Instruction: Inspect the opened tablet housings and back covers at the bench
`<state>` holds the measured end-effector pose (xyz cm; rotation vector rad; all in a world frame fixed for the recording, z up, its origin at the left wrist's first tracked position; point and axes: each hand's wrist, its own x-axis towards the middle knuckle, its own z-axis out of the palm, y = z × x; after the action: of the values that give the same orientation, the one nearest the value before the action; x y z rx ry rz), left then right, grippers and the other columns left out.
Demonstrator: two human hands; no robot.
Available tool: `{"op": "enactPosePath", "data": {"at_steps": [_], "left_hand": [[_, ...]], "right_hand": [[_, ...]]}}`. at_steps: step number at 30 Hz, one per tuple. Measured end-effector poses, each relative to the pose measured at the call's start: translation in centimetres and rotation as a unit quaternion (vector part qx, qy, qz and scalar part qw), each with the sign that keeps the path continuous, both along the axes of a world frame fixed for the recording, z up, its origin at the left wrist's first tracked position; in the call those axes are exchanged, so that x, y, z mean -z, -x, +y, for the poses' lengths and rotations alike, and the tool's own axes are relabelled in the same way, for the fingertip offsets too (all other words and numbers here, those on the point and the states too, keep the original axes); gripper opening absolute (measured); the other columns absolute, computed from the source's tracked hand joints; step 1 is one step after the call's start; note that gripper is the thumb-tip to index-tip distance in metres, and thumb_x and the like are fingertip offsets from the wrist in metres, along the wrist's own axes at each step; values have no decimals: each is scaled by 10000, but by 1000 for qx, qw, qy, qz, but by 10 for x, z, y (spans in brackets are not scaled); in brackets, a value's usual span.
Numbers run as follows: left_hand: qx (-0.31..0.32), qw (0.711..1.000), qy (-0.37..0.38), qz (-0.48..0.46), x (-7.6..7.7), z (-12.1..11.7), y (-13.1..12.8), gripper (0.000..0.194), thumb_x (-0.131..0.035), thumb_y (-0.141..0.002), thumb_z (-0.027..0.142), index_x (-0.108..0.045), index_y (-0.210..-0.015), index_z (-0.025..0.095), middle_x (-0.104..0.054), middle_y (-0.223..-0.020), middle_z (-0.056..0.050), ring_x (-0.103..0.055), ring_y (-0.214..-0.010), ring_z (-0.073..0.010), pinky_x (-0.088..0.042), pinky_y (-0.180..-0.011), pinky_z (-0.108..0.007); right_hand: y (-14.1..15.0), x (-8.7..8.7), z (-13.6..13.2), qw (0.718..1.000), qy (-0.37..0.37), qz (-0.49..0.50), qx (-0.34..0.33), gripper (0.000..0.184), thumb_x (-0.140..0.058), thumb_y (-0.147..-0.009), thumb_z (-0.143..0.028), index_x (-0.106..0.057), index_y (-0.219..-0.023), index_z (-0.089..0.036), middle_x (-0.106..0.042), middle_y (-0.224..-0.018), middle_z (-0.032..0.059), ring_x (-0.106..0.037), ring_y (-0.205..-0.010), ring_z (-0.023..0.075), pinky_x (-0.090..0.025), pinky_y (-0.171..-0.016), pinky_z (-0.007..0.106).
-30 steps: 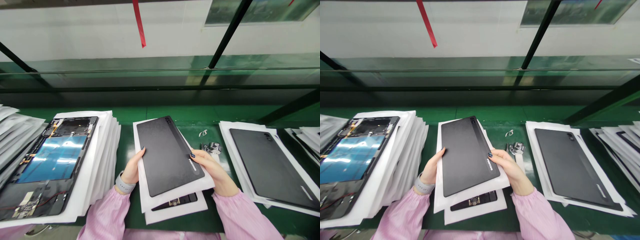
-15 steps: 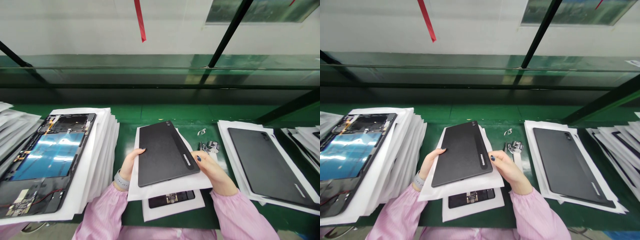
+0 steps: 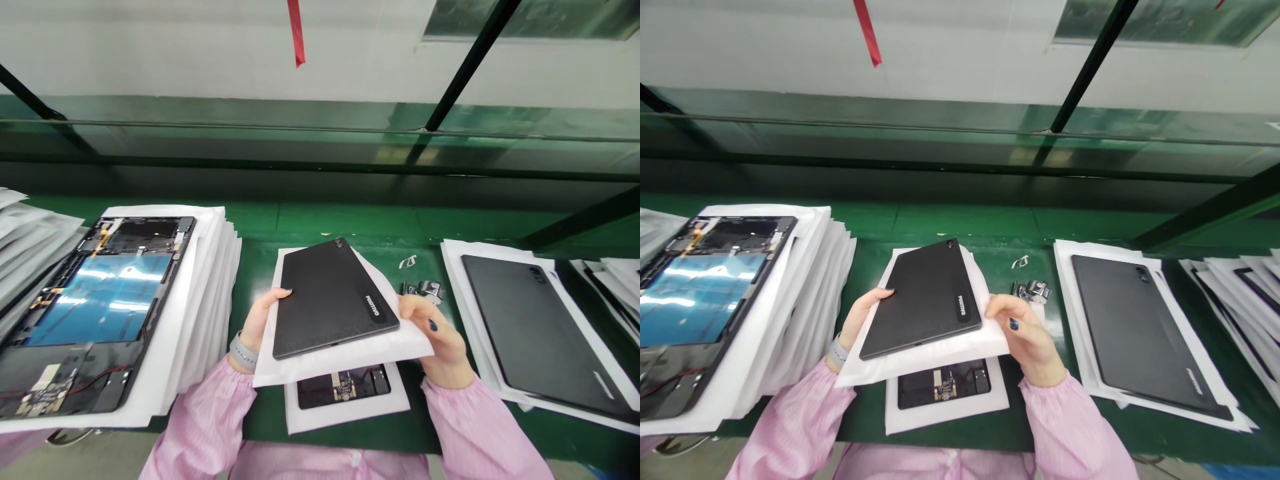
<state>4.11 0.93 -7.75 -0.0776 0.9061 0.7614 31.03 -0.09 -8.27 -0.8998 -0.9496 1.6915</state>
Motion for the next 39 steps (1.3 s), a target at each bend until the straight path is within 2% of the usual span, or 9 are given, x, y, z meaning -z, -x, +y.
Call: {"op": "enactPosePath", "data": {"at_steps": [6, 12, 16, 20, 22, 25, 33, 36, 39], "left_hand": [[-2, 1000, -5, -10, 6, 0, 4, 332, -501, -878, 205, -758, -916, 0, -777, -634, -144, -732, -526, -247, -572, -542, -310], [-8, 1000, -1, -5, 5, 1, 3, 337, -506, -858, 205, -748, -1003, 20, -811, -753, -149, -784, -739, -307, -621, -707, -381], [-7, 1000, 9, 1, 1, 2, 3, 347, -465, -884, 198, -750, -953, 11, -800, -707, -151, -777, -666, -287, -615, -592, -344], [-15, 1000, 11, 0, -2, 2, 2, 371, -446, -903, 199, -745, -982, -7, -800, -709, -158, -779, -669, -280, -607, -573, -323], [-19, 1000, 9, 0, -2, 2, 2, 375, -450, -906, 202, -747, -981, -13, -795, -690, -158, -783, -707, -294, -617, -610, -337], [-27, 1000, 7, -1, -2, 2, 3, 378, -453, -912, 211, -758, -945, -8, -783, -644, -151, -786, -772, -310, -629, -671, -355], [-37, 999, 7, 9, -4, 2, 4, 393, -427, -923, 214, -769, -888, 23, -790, -666, -140, -789, -779, -291, -624, -789, -363], [-36, 999, 9, 19, -5, 3, 4, 408, -408, -924, 216, -764, -904, 16, -784, -647, -139, -790, -772, -292, -624, -781, -361], [-31, 999, -1, 28, -4, 3, 4, 394, -418, -907, 214, -757, -937, 14, -788, -667, -143, -788, -771, -295, -625, -760, -363]], "right_hand": [[-1, 2, -1, 1000, 2, 0, 4, 364, -854, -522, -616, -770, -690, -304, -719, -761, 71, -677, -789, 350, -532, -730, 484], [-2, 4, -2, 1000, -4, -2, 3, 376, -852, -535, -621, -787, -730, -307, -739, -830, 87, -681, -905, 386, -516, -825, 539], [-3, 4, -2, 1000, -8, 5, 0, 365, -850, -540, -619, -801, -746, -322, -745, -822, 82, -687, -898, 377, -515, -825, 528], [-5, 6, -4, 1000, -8, 3, -1, 393, -845, -543, -629, -818, -799, -332, -758, -863, 83, -687, -808, 340, -534, -748, 493], [-7, 7, -5, 1000, -5, 4, -7, 432, -840, -552, -643, -825, -857, -339, -758, -860, 73, -645, -634, 262, -528, -595, 417], [-8, 8, -6, 1000, 4, 10, -29, 504, -841, -546, -656, -824, -954, -361, -731, -738, 45, -505, -453, 169, -398, -390, 290], [-10, 9, -8, 996, -7, 54, -70, 517, -831, -595, -622, -791, -1059, -397, -711, -706, 29, -569, -545, 195, -368, -389, 251], [-8, 8, -6, 998, -4, 62, -26, 462, -798, -620, -636, -765, -1015, -398, -713, -821, 26, -543, -538, 192, -392, -410, 284], [0, 2, 3, 996, 57, 32, 53, 365, -773, -659, -618, -724, -890, -341, -704, -878, 35, -612, -646, 232, -488, -494, 326]]}}
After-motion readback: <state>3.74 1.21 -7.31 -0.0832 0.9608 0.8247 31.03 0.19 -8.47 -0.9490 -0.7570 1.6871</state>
